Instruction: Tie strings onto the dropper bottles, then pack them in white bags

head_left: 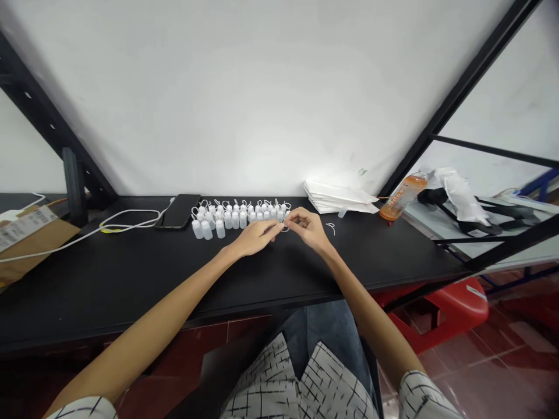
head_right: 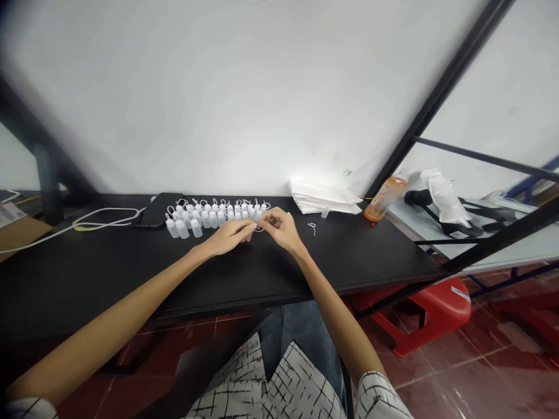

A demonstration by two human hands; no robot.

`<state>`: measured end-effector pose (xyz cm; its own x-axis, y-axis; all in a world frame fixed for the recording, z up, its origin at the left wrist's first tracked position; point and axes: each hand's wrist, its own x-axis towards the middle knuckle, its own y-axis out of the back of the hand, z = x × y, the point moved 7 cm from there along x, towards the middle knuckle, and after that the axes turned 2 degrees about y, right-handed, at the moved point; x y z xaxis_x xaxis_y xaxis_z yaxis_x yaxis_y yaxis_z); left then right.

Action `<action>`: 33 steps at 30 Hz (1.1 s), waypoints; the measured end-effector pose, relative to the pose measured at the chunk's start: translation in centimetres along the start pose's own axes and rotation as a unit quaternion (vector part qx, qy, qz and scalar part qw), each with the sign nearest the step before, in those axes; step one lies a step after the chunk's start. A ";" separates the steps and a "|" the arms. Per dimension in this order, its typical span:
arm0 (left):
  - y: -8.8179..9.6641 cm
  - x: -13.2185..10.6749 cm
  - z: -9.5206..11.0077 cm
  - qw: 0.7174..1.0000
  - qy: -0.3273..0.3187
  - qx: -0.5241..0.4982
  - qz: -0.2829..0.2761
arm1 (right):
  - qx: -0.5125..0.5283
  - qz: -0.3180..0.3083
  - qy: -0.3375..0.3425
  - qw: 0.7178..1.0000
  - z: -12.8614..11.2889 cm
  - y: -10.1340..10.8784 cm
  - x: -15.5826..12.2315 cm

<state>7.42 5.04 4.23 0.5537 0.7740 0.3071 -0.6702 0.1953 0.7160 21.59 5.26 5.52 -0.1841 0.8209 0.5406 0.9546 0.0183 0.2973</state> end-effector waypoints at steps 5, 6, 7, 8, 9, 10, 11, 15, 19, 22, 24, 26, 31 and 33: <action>5.6 -0.7 2.2 0.977 -0.060 0.100 0.178 | -0.067 0.018 0.053 0.996 -3.3 -1.2 2.3; 7.1 -1.1 2.4 0.966 -0.075 0.107 0.222 | -0.089 0.007 0.058 0.994 -3.8 -2.1 2.7; 8.6 -1.5 2.4 0.954 -0.081 0.111 0.267 | -0.116 -0.007 0.064 0.991 -4.2 -3.1 3.1; 10.2 -2.0 2.2 0.942 -0.077 0.110 0.308 | -0.147 -0.021 0.072 0.986 -4.5 -4.3 3.5; 11.6 -2.5 1.7 0.930 -0.069 0.107 0.346 | -0.179 -0.035 0.080 0.980 -4.8 -5.5 3.7; 12.8 -2.9 1.0 0.921 -0.055 0.106 0.372 | -0.209 -0.048 0.089 0.973 -5.1 -6.8 3.9; 13.9 -3.3 0.1 0.911 -0.036 0.105 0.397 | -0.236 -0.060 0.096 0.965 -5.3 -8.0 4.0; 16.6 -4.6 -3.4 0.883 0.032 0.072 0.462 | -0.309 -0.093 0.111 0.940 -5.4 -11.6 4.3; 16.9 -4.7 -4.4 0.876 0.054 0.053 0.476 | -0.347 -0.123 0.111 0.923 -4.9 -13.4 4.6; 16.7 -4.6 -3.9 0.879 0.048 0.060 0.471 | -0.357 -0.131 0.114 0.918 -4.7 -13.8 4.9; 16.7 -4.5 -3.7 0.879 0.043 0.061 0.471 | -0.361 -0.129 0.116 0.916 -4.7 -13.9 4.9; 16.6 -4.5 -3.7 0.879 0.041 0.062 0.472 | -0.365 -0.125 0.116 0.915 -4.6 -13.9 4.8; 16.2 -4.5 -3.3 0.883 0.033 0.065 0.465 | -0.369 -0.051 0.115 0.921 -4.7 -12.3 4.5; 15.6 -4.4 -2.3 0.885 0.010 0.080 0.459 | -0.366 0.019 0.113 0.924 -4.6 -10.2 4.4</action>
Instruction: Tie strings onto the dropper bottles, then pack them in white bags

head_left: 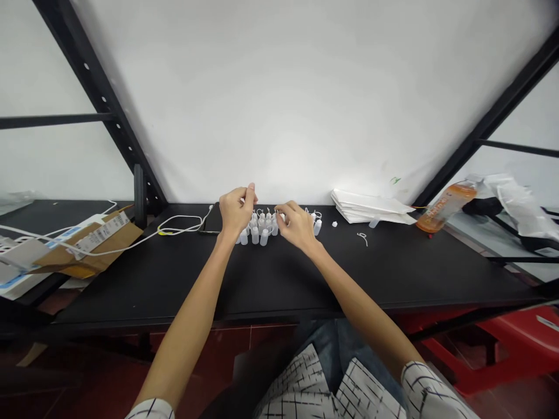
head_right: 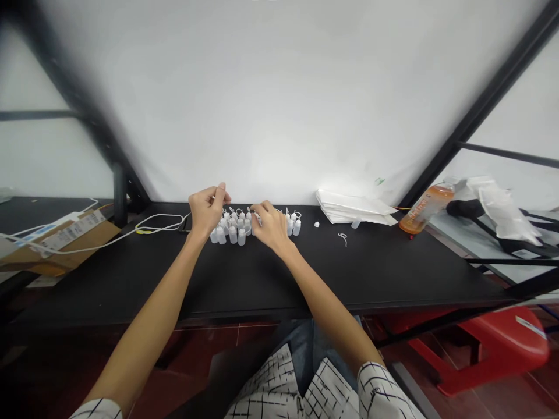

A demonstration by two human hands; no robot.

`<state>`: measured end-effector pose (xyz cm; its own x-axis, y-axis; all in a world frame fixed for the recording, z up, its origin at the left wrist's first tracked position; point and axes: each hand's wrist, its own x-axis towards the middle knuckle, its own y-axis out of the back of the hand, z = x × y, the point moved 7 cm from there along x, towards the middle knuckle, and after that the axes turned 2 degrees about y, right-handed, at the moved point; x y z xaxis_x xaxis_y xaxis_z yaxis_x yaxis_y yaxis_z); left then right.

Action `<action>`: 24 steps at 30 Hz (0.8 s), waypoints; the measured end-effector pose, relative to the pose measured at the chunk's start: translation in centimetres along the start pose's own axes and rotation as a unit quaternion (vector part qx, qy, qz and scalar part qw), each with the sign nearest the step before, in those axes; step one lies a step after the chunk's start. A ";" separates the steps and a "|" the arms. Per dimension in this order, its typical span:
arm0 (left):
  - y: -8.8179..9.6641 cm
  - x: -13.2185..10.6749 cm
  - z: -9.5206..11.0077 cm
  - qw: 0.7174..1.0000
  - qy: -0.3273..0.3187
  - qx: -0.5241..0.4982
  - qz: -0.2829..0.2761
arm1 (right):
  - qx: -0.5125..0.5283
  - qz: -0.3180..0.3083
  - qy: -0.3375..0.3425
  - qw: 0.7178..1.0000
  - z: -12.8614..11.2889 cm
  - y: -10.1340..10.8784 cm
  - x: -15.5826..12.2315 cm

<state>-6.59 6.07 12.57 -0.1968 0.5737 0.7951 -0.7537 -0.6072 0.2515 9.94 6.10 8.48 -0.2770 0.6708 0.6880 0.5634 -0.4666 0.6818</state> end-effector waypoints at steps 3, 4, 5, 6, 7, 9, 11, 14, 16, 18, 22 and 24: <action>-0.7 -1.2 2.8 0.996 -0.085 0.006 -0.005 | -0.011 0.107 -0.046 0.993 3.8 3.0 -0.7; -1.1 -1.8 3.8 0.993 -0.115 0.004 -0.009 | -0.021 0.139 -0.060 0.988 5.4 4.1 -1.1; -1.5 -2.4 4.6 0.990 -0.141 0.003 -0.014 | -0.036 0.159 -0.075 0.984 7.1 5.2 -1.6; -2.1 -3.2 5.4 0.986 -0.164 0.002 -0.026 | -0.055 0.171 -0.095 0.979 9.0 6.2 -2.2; -2.8 -4.0 6.1 0.982 -0.183 0.003 -0.043 | -0.078 0.178 -0.121 0.973 11.1 7.3 -2.9; -4.5 -5.9 7.1 0.973 -0.212 0.006 -0.096 | -0.125 0.170 -0.179 0.961 15.2 9.2 -4.6; -6.4 -7.9 7.8 0.958 -0.230 0.004 -0.171 | -0.177 0.168 -0.249 0.937 19.0 11.1 -6.6; -8.9 -10.5 7.9 0.936 -0.231 0.024 -0.264 | -0.221 0.156 -0.334 0.903 23.3 12.9 -9.1; -10.1 -11.7 7.7 0.922 -0.224 0.039 -0.313 | -0.227 0.134 -0.366 0.892 25.0 13.0 -10.1; -10.9 -12.5 7.2 0.911 -0.213 0.046 -0.350 | -0.225 0.104 -0.376 0.893 25.8 12.3 -10.4; -11.6 -13.0 6.2 0.898 -0.190 0.055 -0.392 | -0.228 0.064 -0.363 0.901 26.0 11.0 -10.1; -11.7 -13.0 5.9 0.896 -0.182 0.059 -0.400 | -0.226 0.064 -0.360 0.903 26.0 10.9 -9.9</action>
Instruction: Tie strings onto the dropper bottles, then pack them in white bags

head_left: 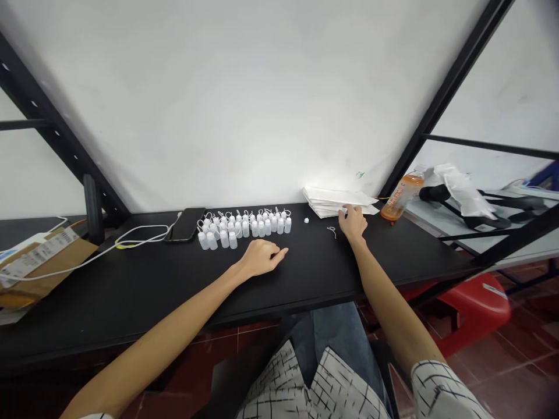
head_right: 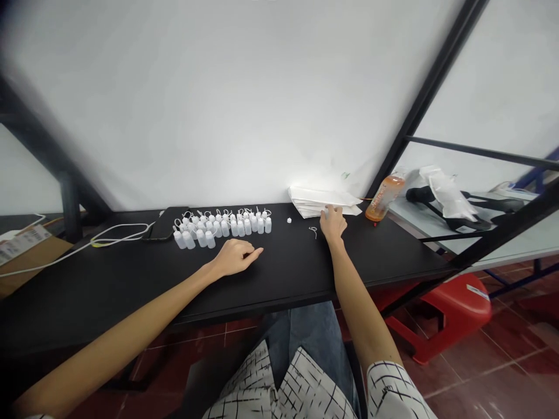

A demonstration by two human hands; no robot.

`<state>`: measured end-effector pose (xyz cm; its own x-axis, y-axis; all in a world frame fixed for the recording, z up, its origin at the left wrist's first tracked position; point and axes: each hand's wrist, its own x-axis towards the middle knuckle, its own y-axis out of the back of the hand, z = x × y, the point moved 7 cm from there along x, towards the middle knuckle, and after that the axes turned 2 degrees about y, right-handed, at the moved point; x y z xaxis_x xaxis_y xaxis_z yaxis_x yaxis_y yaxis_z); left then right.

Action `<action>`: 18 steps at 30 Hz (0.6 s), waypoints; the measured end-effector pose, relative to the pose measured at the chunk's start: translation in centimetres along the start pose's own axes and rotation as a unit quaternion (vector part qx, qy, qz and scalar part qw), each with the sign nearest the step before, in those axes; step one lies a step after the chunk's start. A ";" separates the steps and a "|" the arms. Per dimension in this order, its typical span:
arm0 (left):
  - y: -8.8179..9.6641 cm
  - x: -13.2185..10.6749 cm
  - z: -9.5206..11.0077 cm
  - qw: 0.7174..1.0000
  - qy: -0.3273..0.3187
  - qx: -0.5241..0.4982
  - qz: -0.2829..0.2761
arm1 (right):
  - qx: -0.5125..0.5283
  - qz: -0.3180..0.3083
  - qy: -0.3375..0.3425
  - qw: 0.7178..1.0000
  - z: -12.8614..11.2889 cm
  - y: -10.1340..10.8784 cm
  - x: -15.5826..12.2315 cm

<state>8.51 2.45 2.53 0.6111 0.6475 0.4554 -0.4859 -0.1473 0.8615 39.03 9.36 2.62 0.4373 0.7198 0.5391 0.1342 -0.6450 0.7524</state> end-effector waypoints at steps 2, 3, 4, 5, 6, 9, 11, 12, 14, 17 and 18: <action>0.0 0.1 -0.1 1.000 0.004 -0.001 -0.005 | 0.007 0.002 -0.002 1.000 0.0 0.2 0.1; 0.1 0.1 -0.1 1.000 0.004 -0.002 -0.006 | 0.013 0.003 -0.002 1.000 0.1 0.4 0.1; 0.1 0.1 -0.1 1.000 0.005 -0.002 -0.007 | 0.020 0.008 -0.002 1.000 0.1 0.7 0.2; 0.2 0.2 -0.1 1.000 0.005 -0.002 -0.007 | 0.031 0.016 -0.001 0.999 0.2 1.1 0.2; 0.2 0.2 -0.1 1.000 0.006 -0.002 -0.007 | 0.044 0.028 -0.002 0.999 0.2 1.5 0.3; 0.2 0.3 -0.3 1.000 0.018 -0.006 -0.002 | 0.115 0.071 0.003 0.991 -0.4 2.9 0.2; 0.2 0.3 -0.5 0.999 0.029 -0.018 0.007 | 0.192 0.076 0.014 0.978 -1.6 3.3 -0.3; 0.2 0.3 -0.7 0.999 0.038 -0.029 0.011 | 0.239 0.062 0.023 0.969 -2.6 3.3 -0.7; 0.2 0.3 -1.2 0.996 0.065 -0.062 0.016 | 0.347 -0.009 0.052 0.936 -5.1 2.6 -1.9; 0.2 0.3 -1.8 0.988 0.113 -0.102 0.015 | 0.462 -0.175 0.133 0.859 -10.2 1.3 -5.0; 0.2 0.3 -1.9 0.987 0.122 -0.106 0.011 | 0.473 -0.240 0.159 0.833 -11.8 0.8 -6.2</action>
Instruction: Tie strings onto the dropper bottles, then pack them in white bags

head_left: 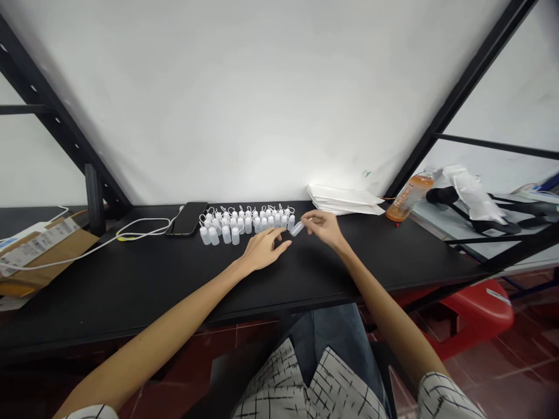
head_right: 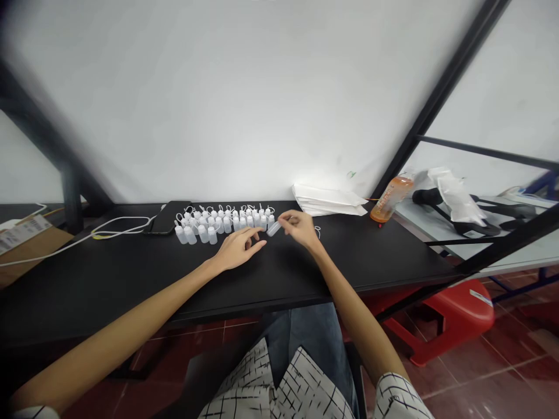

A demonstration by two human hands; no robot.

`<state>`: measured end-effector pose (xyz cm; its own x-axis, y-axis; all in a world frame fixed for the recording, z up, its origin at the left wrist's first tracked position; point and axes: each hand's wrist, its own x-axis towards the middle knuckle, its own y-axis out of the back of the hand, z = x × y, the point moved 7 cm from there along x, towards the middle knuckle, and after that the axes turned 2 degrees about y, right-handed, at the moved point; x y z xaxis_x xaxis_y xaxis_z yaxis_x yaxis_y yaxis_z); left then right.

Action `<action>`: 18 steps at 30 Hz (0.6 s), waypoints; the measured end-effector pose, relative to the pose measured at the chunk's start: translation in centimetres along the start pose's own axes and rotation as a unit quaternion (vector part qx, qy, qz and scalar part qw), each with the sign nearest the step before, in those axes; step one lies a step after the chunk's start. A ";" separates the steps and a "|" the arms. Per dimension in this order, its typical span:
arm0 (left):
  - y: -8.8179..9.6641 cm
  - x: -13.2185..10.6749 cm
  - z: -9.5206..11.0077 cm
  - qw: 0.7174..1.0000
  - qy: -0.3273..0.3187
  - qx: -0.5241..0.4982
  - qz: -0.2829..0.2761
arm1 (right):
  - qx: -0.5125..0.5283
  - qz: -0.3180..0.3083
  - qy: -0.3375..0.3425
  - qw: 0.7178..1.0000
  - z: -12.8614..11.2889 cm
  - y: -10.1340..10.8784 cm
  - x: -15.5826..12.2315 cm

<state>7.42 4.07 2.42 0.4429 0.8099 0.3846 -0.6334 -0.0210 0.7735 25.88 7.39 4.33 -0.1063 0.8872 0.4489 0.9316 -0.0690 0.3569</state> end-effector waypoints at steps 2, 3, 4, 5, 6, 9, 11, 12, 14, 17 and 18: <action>0.0 0.2 -0.1 1.000 0.009 0.007 -0.016 | 0.037 -0.117 -0.015 0.992 -0.6 -3.2 -0.6; -0.2 0.3 -0.1 0.999 0.010 0.012 -0.031 | 0.046 -0.156 -0.024 0.986 -0.7 -4.3 -0.9; -0.3 0.3 -0.1 0.999 0.011 0.013 -0.049 | 0.052 -0.180 -0.031 0.982 -0.7 -4.8 -1.1; -0.5 0.4 -0.2 0.998 0.013 0.010 -0.063 | 0.051 -0.190 -0.035 0.980 -0.6 -5.0 -1.1; -0.5 0.5 -0.3 0.997 0.016 0.003 -0.071 | 0.040 -0.186 -0.037 0.981 -0.4 -4.7 -1.0; -0.3 0.6 -0.7 0.998 0.024 -0.023 -0.059 | -0.093 -0.085 -0.022 0.992 0.7 -0.9 -0.2; -0.2 0.5 -0.8 0.998 0.022 -0.031 -0.051 | -0.269 0.031 -0.019 0.962 1.4 3.2 0.2; -0.2 0.5 -0.7 0.998 0.019 -0.032 -0.051 | -0.345 0.078 -0.044 0.934 2.0 5.3 0.1; -0.2 0.4 -0.6 0.998 0.014 -0.030 -0.053 | -0.415 0.115 -0.116 0.895 3.6 8.7 -0.1; -0.2 0.3 -0.5 0.998 0.010 -0.024 -0.051 | -0.399 0.079 -0.221 0.886 6.3 11.1 -0.8; -0.2 0.3 -0.5 0.998 0.009 -0.023 -0.049 | -0.386 0.056 -0.241 0.889 6.9 11.2 -1.0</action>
<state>7.37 4.60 2.19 0.4930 0.8170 0.2989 -0.6166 0.0857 0.7826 38.79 8.90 2.27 0.3066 0.9344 0.1815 0.3901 -0.2973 0.8715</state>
